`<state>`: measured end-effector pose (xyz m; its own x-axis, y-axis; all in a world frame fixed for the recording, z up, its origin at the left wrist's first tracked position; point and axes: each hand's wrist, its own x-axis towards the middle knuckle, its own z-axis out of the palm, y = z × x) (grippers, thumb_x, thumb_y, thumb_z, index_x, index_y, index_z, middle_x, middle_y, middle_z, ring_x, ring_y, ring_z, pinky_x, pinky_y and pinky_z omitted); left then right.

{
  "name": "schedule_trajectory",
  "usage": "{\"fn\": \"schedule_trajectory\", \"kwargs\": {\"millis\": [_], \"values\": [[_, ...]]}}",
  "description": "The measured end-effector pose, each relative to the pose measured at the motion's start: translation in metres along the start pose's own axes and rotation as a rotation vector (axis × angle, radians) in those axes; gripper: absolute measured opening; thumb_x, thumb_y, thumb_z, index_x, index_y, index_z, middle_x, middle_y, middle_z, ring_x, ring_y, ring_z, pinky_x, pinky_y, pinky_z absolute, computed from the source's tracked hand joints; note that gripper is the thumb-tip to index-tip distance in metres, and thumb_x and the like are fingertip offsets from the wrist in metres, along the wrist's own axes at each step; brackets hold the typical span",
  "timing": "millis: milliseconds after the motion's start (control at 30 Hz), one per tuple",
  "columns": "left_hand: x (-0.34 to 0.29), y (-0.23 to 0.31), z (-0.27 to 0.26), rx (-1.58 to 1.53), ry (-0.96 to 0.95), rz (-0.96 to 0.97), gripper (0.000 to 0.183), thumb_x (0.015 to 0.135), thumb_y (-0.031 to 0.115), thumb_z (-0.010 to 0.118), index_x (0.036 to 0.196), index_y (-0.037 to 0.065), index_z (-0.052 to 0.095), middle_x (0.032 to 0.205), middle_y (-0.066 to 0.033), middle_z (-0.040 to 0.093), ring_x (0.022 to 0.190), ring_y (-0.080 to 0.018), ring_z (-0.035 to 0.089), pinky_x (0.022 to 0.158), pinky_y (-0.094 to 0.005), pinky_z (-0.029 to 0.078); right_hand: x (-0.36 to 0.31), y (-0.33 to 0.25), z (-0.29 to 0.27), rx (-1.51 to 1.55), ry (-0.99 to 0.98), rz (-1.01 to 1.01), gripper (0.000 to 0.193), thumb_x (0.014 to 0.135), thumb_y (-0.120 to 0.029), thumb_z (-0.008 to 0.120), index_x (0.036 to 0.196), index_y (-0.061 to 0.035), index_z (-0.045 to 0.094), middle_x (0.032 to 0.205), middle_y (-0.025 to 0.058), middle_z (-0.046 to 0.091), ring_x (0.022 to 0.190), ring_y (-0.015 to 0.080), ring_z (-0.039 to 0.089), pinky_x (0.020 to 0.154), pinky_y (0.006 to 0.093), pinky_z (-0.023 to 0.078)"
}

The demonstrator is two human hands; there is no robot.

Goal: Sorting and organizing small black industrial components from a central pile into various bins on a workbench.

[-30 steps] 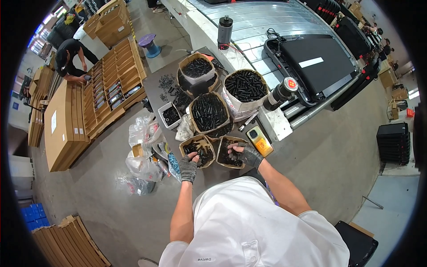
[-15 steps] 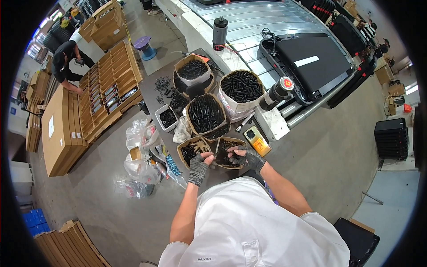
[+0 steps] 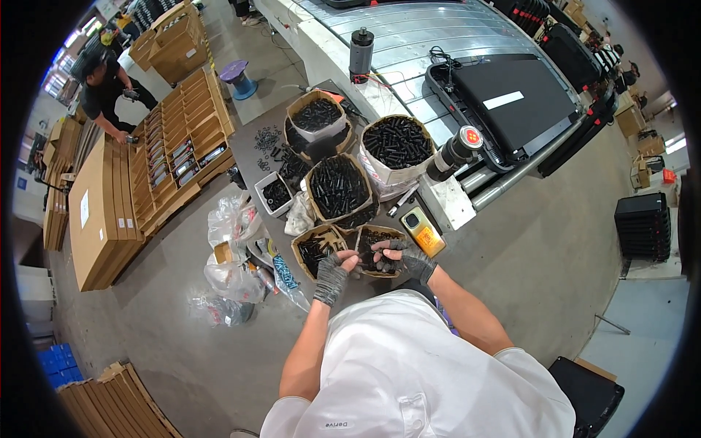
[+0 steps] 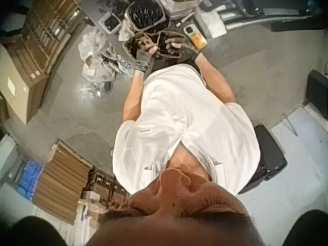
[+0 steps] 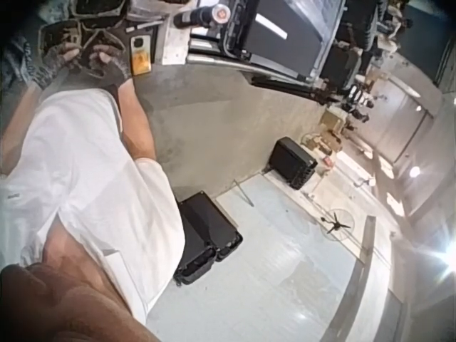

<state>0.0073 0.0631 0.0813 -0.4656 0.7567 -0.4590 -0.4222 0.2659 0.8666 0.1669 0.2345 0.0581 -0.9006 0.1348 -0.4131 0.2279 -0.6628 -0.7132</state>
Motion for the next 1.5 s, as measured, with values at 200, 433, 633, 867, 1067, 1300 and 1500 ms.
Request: {"fn": "schedule_trajectory", "kwargs": {"millis": [200, 433, 633, 867, 1067, 1300, 1500], "values": [[0.011, -0.017, 0.003, -0.001, -0.059, -0.045, 0.022, 0.088, 0.015, 0.064, 0.102, -0.001, 0.067, 0.086, -0.0065, 0.068, 0.078, -0.0123, 0.062, 0.072, -0.0260, 0.050, -0.006, -0.003, 0.005, -0.135, 0.009, -0.033, 0.037, 0.091, -0.019, 0.057, 0.121, 0.0006, 0.049, 0.101, 0.0100, 0.062, 0.099, 0.0179, 0.057, 0.089, 0.0305, 0.048], [0.026, -0.034, 0.010, 0.152, -0.119, 0.026, 0.024, 0.089, 0.018, 0.063, 0.103, 0.000, 0.066, 0.086, -0.0048, 0.068, 0.077, -0.0105, 0.060, 0.070, -0.0248, 0.049, -0.012, -0.007, 0.009, -0.141, 0.045, -0.033, 0.032, 0.090, -0.020, 0.057, 0.115, -0.0018, 0.048, 0.097, 0.0097, 0.062, 0.095, 0.0178, 0.058, 0.088, 0.0305, 0.047], [0.025, -0.034, 0.014, -0.010, -0.139, -0.093, 0.026, 0.088, 0.021, 0.065, 0.104, 0.000, 0.067, 0.087, -0.0027, 0.068, 0.079, -0.0104, 0.059, 0.073, -0.0248, 0.048, -0.011, -0.007, 0.008, -0.191, 0.077, -0.038, 0.028, 0.091, -0.021, 0.056, 0.112, -0.0023, 0.051, 0.094, 0.0081, 0.062, 0.095, 0.0162, 0.058, 0.087, 0.0298, 0.047], [0.024, -0.028, 0.017, 0.001, -0.145, -0.081, 0.028, 0.087, 0.023, 0.066, 0.105, 0.001, 0.067, 0.088, -0.0027, 0.068, 0.081, -0.0107, 0.060, 0.074, -0.0248, 0.048, -0.013, -0.007, 0.009, -0.296, 0.077, -0.089, 0.030, 0.093, -0.021, 0.052, 0.116, -0.0017, 0.054, 0.095, 0.0070, 0.064, 0.095, 0.0146, 0.058, 0.087, 0.0292, 0.047], [0.024, -0.026, 0.016, -0.033, -0.146, -0.114, 0.027, 0.087, 0.023, 0.067, 0.103, 0.001, 0.068, 0.088, -0.0025, 0.068, 0.081, -0.0106, 0.059, 0.076, -0.0250, 0.047, -0.017, -0.017, 0.015, -0.238, 0.064, -0.072, 0.037, 0.091, -0.025, 0.055, 0.119, -0.0014, 0.049, 0.097, 0.0075, 0.064, 0.095, 0.0150, 0.058, 0.086, 0.0290, 0.046], [0.025, -0.026, 0.018, 0.040, -0.121, -0.060, 0.028, 0.086, 0.024, 0.067, 0.103, 0.001, 0.068, 0.087, -0.0030, 0.068, 0.081, -0.0109, 0.060, 0.077, -0.0259, 0.047, -0.012, -0.011, 0.004, -0.357, 0.101, -0.080, 0.028, 0.089, -0.025, 0.057, 0.106, -0.0037, 0.050, 0.095, 0.0080, 0.065, 0.092, 0.0144, 0.058, 0.084, 0.0293, 0.046], [0.027, -0.025, 0.017, 0.058, -0.151, -0.041, 0.026, 0.087, 0.019, 0.066, 0.104, -0.001, 0.067, 0.088, -0.0036, 0.068, 0.080, -0.0104, 0.060, 0.075, -0.0252, 0.048, -0.012, -0.017, 0.015, -0.362, 0.110, -0.088, 0.022, 0.090, -0.020, 0.056, 0.105, -0.0047, 0.051, 0.092, 0.0069, 0.064, 0.089, 0.0139, 0.059, 0.081, 0.0287, 0.047]]}}
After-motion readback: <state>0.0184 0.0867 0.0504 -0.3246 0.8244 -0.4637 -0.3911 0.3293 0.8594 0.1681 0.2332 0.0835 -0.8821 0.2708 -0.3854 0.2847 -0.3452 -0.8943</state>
